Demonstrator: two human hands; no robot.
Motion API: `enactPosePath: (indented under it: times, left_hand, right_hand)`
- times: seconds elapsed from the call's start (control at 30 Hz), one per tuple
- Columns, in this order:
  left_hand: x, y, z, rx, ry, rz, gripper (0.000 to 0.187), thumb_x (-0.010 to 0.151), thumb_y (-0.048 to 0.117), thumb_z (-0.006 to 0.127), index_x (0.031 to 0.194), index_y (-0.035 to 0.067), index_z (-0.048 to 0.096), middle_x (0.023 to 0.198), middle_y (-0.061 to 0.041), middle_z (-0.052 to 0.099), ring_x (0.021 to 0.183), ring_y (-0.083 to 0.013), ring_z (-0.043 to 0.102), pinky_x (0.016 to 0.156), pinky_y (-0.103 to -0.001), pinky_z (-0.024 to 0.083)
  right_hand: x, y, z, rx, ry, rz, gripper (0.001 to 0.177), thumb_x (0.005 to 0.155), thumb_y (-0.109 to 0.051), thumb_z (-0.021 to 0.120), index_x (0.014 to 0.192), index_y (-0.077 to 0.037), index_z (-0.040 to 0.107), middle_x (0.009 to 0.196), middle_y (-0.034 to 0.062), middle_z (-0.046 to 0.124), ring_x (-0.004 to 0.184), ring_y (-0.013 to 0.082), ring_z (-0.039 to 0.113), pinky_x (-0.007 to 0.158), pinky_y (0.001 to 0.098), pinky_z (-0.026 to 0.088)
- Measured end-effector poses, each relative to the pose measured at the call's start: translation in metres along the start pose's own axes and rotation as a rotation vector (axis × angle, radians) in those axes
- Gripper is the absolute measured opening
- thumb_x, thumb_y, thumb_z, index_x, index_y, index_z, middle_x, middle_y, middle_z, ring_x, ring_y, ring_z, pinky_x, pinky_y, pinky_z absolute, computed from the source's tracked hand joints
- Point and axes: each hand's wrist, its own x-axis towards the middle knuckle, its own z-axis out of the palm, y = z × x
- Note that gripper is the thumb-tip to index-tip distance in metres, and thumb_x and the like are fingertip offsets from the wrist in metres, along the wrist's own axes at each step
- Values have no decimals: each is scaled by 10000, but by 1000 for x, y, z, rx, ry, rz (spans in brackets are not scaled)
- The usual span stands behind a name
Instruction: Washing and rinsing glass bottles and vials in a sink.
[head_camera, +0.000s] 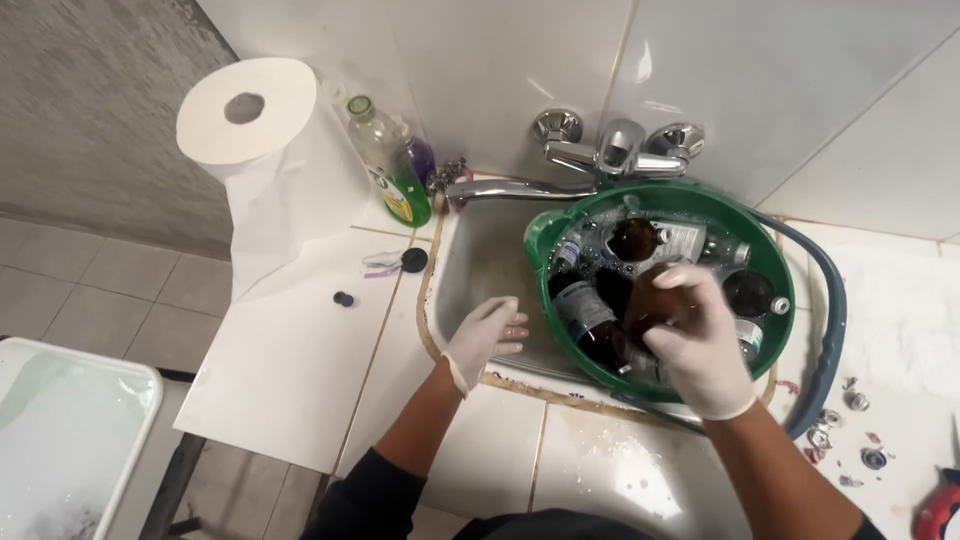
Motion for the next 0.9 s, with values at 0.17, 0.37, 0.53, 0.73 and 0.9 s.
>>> enactPosePath:
  times: [0.17, 0.37, 0.53, 0.73, 0.9]
  left_hand:
    - [-2, -3, -4, -11, -2, 14, 502, 1004, 340, 542, 1418, 59, 513, 1295, -143, 650, 1100, -218, 661, 907, -360, 570]
    - [-1, -7, -13, 14, 24, 19, 474, 1021, 314, 534, 1424, 65, 509, 1309, -135, 650, 1104, -219, 665, 913, -349, 571]
    - [-7, -14, -14, 25, 46, -68, 475, 1008, 306, 551, 1418, 69, 525, 1301, -110, 652, 1087, -212, 662, 906, -340, 568]
    - [-6, -22, -16, 34, 15, -8, 446, 1012, 281, 536, 1401, 62, 551, 1261, -113, 673, 1066, -200, 672, 872, -336, 562]
    - [-8, -13, -10, 31, 10, 85, 442, 1015, 248, 534, 1411, 51, 550, 1231, -92, 671, 1061, -170, 660, 873, -303, 551]
  right_hand:
    - [-3, -14, 1, 269, 0, 234, 404, 781, 90, 596, 1132, -105, 551, 1256, 48, 512, 1155, 186, 542, 973, 330, 472]
    - [-4, 7, 5, 1015, 36, 401, 355, 846, 10, 684, 1154, -105, 550, 1176, 62, 525, 1137, 189, 539, 1007, 364, 452]
    - [5, 1, 15, 972, 28, 472, 384, 830, 11, 637, 1179, -128, 553, 1161, 49, 570, 1101, 191, 576, 981, 353, 498]
    - [-5, 33, 15, 979, 24, 451, 433, 810, 55, 569, 1201, -129, 549, 1179, 22, 550, 1091, 162, 555, 927, 302, 477]
    - [7, 19, 14, 987, 28, 545, 393, 817, -7, 608, 1163, -180, 538, 1135, 38, 555, 1043, 185, 580, 879, 304, 499]
